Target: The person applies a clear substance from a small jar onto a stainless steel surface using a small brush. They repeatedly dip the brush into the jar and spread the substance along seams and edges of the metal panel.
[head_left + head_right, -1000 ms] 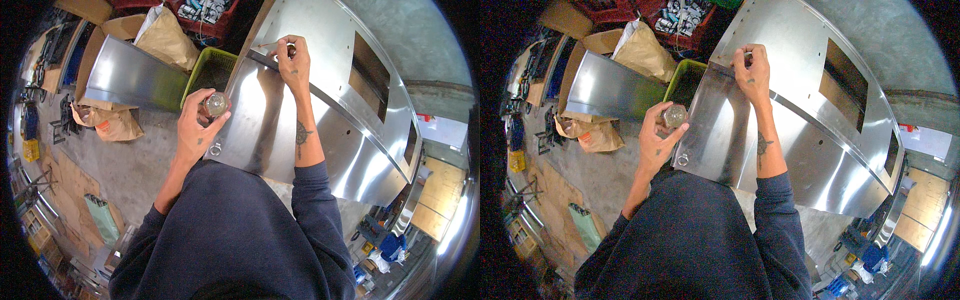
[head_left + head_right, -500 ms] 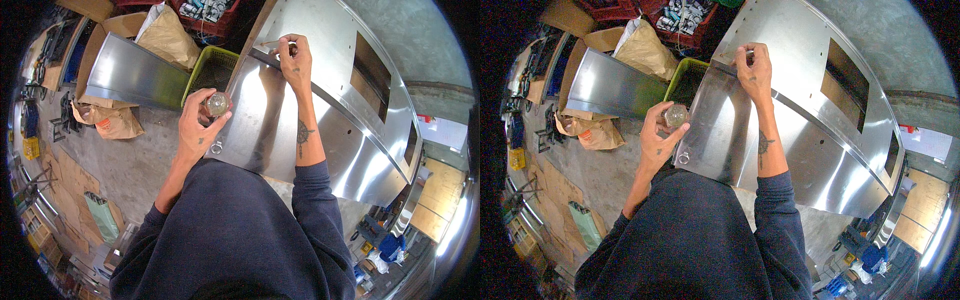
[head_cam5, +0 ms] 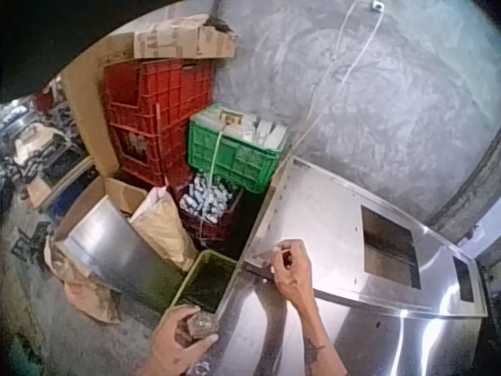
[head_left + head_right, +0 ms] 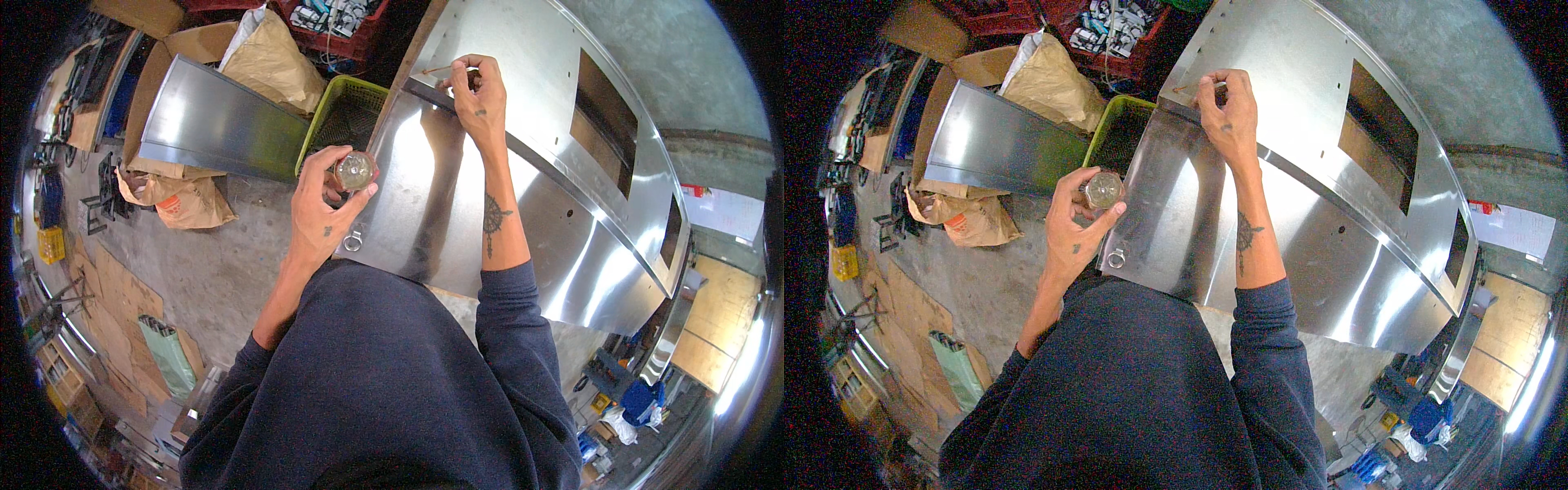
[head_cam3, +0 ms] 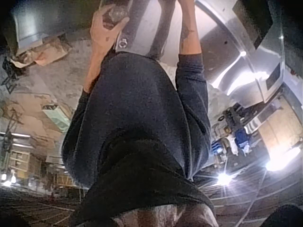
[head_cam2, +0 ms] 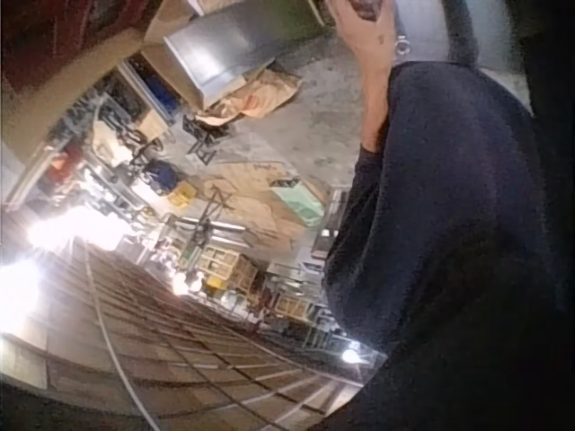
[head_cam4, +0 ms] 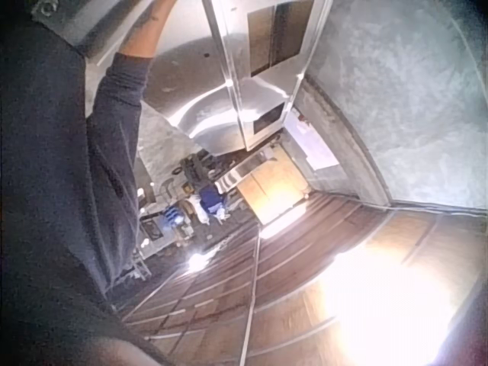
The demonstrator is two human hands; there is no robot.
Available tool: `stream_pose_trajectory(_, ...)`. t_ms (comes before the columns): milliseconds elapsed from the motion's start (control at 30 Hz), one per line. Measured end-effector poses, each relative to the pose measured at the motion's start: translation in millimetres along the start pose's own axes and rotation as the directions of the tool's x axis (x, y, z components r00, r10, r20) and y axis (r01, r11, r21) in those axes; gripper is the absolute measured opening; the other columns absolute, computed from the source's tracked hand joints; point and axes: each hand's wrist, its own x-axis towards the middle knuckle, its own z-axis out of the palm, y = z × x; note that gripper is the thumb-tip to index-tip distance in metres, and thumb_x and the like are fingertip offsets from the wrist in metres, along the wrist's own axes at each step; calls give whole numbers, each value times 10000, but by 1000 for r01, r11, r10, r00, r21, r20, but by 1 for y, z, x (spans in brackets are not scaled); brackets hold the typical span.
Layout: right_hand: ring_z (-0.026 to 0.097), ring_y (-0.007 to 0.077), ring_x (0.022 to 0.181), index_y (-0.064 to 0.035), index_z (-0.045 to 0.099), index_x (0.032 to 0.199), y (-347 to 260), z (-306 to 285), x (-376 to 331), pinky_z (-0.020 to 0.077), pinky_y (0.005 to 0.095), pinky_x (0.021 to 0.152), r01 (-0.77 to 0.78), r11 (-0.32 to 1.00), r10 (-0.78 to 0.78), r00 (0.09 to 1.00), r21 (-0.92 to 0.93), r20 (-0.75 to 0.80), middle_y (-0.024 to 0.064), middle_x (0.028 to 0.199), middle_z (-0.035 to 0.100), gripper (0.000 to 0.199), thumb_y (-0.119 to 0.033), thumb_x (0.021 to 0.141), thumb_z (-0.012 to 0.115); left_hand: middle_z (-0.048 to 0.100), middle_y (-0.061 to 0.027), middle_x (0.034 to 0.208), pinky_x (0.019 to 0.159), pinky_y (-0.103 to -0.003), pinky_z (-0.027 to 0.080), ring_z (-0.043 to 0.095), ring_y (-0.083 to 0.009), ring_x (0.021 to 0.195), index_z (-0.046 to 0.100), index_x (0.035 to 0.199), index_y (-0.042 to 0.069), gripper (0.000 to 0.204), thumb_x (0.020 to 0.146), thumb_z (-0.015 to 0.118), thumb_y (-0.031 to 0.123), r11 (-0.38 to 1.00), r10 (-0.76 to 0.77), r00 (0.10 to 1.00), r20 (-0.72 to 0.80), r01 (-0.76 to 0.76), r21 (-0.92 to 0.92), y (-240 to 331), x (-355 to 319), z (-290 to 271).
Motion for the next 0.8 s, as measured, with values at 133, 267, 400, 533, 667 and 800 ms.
stream_pose_trajectory(133, 755, 200, 827, 35, 673, 1115, -12, -2, 0, 599, 350, 753, -40, 999, 40, 999, 21, 12, 137, 1080, 665, 215, -179, 1107, 689, 643, -117, 1468, 759, -315, 591, 719, -204, 1060, 625, 1477, 112, 659, 893, 929, 120, 1000, 11, 1000, -14, -11, -16, -2, -1, 0)
stream_pose_trajectory(267, 751, 193, 825, 36, 671, 1111, -12, -2, 0, 599, 348, 752, -32, 998, 31, 999, 45, 18, 135, 1071, 663, 220, -183, 1109, 689, 647, -115, 1462, 756, -311, 589, 719, -202, 1064, 625, 1477, 111, 665, 888, 933, 121, 1000, 20, 1000, -20, -20, -12, -3, -1, 1)
stream_pose_trajectory(400, 748, 189, 820, 37, 671, 1107, -10, -2, 0, 591, 342, 741, -31, 999, 30, 999, 36, 27, 135, 1069, 665, 224, -187, 1112, 687, 650, -111, 1455, 752, -307, 587, 715, -198, 1050, 631, 1471, 107, 662, 885, 937, 125, 999, 30, 999, -30, -30, -10, -3, -1, 2)
stream_pose_trajectory(533, 746, 189, 814, 34, 674, 1103, -5, -1, 0, 585, 340, 733, -12, 1000, 11, 999, 20, 35, 136, 1075, 667, 230, -195, 1112, 688, 649, -111, 1450, 747, -307, 587, 708, -194, 1038, 638, 1466, 105, 654, 884, 937, 126, 1000, -13, 1000, -14, 13, -28, -3, -1, 2)
stream_pose_trajectory(667, 748, 193, 814, 31, 678, 1108, -6, 0, 0, 587, 346, 740, -2, 1000, 2, 1000, 21, 24, 139, 1094, 667, 242, -210, 1112, 691, 643, -115, 1453, 746, -309, 588, 704, -194, 1043, 639, 1468, 107, 653, 887, 936, 134, 1000, 5, 1000, -18, -6, -20, -3, -1, 2)
stream_pose_trajectory(800, 751, 197, 817, 31, 682, 1118, -8, -1, 0, 589, 348, 743, -7, 1000, 7, 1000, 9, 29, 139, 1108, 666, 251, -220, 1113, 693, 636, -122, 1463, 754, -311, 590, 703, -196, 1054, 636, 1473, 106, 651, 895, 932, 145, 1000, -7, 1000, -3, 7, -5, -2, 0, 1)
